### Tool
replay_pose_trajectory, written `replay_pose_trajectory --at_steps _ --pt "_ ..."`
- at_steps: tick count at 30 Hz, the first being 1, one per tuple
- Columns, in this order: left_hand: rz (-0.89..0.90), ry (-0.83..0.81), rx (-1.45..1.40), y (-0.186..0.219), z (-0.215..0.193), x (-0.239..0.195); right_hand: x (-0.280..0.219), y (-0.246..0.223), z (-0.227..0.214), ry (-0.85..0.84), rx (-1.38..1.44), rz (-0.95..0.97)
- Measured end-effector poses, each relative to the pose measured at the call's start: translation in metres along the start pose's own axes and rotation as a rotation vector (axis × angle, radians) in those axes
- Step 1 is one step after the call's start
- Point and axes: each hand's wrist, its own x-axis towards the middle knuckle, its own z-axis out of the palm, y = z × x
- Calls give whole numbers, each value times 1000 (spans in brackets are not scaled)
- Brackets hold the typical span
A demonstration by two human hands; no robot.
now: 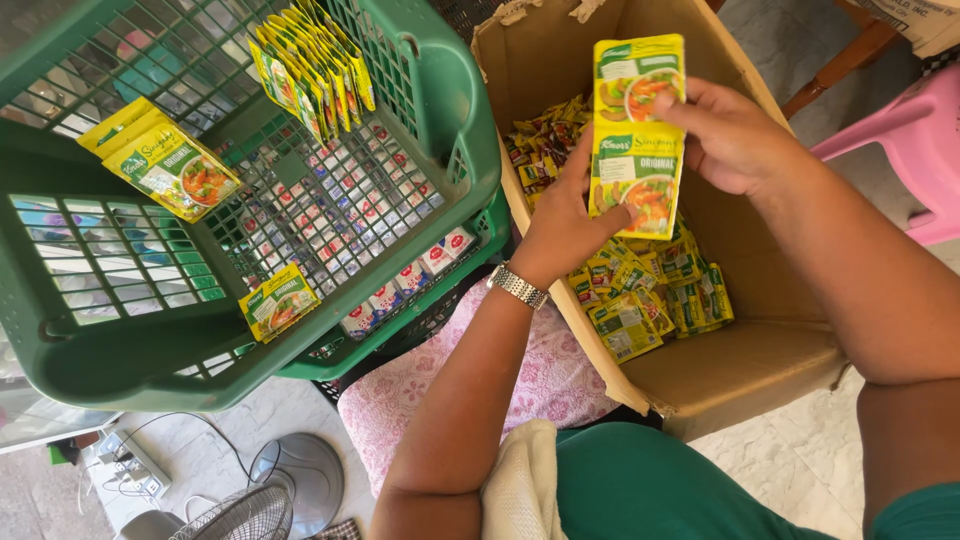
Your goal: Sorting and organizing seasoning sachets from a cardboard box into a plastic basket.
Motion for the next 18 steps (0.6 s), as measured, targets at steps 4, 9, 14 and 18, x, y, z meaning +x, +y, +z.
replay_pose_trajectory --at_steps 4,9,14,18 --pt "-8 -27 140 11 1 -2 3 -2 -7 44 100 -43" --pt "153 148 244 0 10 -1 -4 -5 -9 -33 10 -187" --pt "87 261 98 11 7 1 -12 0 0 -166 -78 -257" --pt "80 306 122 20 7 -2 -19 -6 12 -216 -197 -242"
